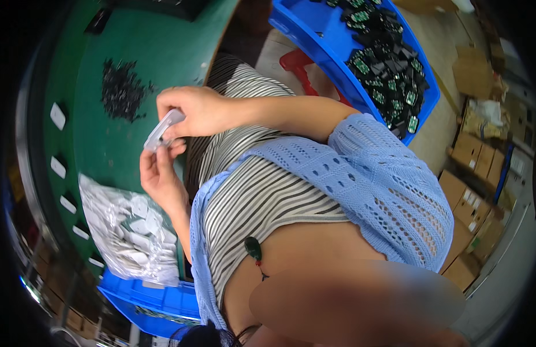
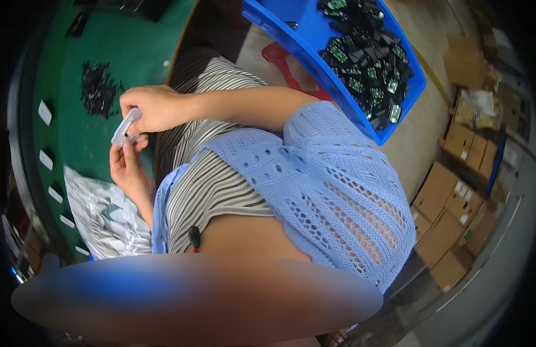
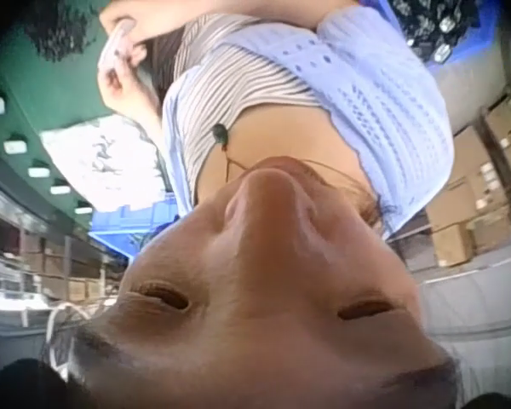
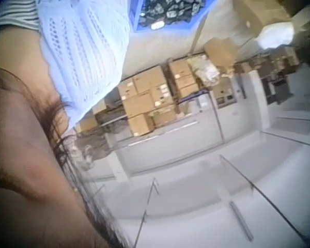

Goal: The person picks up a white plastic piece and a black component, fits them together, and then places the assembly into a black casing and presses it closed.

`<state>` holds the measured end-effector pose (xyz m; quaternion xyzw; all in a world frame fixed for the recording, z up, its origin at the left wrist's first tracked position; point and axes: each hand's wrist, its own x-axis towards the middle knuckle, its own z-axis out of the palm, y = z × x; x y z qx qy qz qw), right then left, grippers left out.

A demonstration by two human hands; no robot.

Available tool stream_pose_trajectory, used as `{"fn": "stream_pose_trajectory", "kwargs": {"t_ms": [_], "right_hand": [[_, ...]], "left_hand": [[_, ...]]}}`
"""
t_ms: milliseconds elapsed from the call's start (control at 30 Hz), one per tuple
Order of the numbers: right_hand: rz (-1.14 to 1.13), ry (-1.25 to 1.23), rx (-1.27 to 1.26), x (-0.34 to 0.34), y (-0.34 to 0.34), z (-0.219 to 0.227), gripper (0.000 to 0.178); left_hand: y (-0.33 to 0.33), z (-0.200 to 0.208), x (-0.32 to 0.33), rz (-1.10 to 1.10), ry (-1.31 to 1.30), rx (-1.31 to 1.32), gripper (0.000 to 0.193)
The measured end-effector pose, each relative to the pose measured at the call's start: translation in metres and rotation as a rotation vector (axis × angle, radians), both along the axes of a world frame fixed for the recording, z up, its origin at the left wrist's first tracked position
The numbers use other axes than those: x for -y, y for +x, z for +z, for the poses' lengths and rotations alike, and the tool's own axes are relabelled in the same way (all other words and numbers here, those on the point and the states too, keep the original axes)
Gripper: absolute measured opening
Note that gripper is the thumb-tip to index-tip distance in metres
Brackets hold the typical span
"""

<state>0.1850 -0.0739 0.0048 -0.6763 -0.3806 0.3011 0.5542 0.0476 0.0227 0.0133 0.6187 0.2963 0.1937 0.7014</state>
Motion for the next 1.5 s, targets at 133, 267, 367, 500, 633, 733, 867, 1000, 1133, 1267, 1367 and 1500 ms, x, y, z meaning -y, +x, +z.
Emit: {"fn": "stream_pose_trajectory", "kwargs": {"t_ms": [133,267,367,500,633,733,867,1000,1133,1267,1367,1500], "right_hand": [[0.039,0.206,-0.208,0.02,0.012,-0.005,0.033],[-0.586,0.177,0.168,0.099,0.085,-0.028,0.015],[-0.898,-0.386,1.084,0.187,0.155,-0.075,0.04],[-0.188,-0.968,1.199,0.259,0.179,-0.181,0.052],[-0.089,-0.916,0.825,0.266,0.18,-0.204,0.046],[-0.148,-0.884,0.729,0.287,0.178,-0.213,0.041],[-0.591,-0.708,0.463,0.309,0.169,-0.21,0.036],[-0.976,-0.017,-0.237,0.287,0.152,-0.146,0.028],[-0.788,0.215,-0.267,0.223,0.118,-0.078,0.031],[-0.444,0.271,-0.619,0.127,0.059,-0.022,0.03],[-0.095,0.255,-0.602,0.075,0.029,-0.019,0.033],[0.123,0.209,-0.48,0.031,0.002,-0.005,0.034]], "left_hand": [[-0.005,0.005,-0.017,0.07,0.086,-0.023,0.019],[-0.034,-0.017,-0.083,0.173,0.234,-0.114,0.014],[-0.052,-0.021,-0.121,0.211,0.365,-0.323,0.014],[-0.058,-0.032,-0.144,0.192,0.388,-0.416,0.014],[-0.054,-0.031,-0.142,0.18,0.552,-0.535,0.015],[-0.051,-0.033,-0.14,0.183,0.678,-0.534,0.016],[-0.044,-0.018,-0.126,0.264,1.066,-0.621,0.02],[-0.033,0.006,-0.103,0.413,1.269,-0.339,0.022],[-0.019,0.01,-0.078,0.378,1.213,-0.276,0.019],[-0.012,-0.006,-0.041,0.249,0.906,-0.127,0.02],[0.018,0.015,0.006,-0.028,0.452,-0.035,0.034],[0.027,0.013,0.008,-0.087,0.309,0.083,0.03]]}}
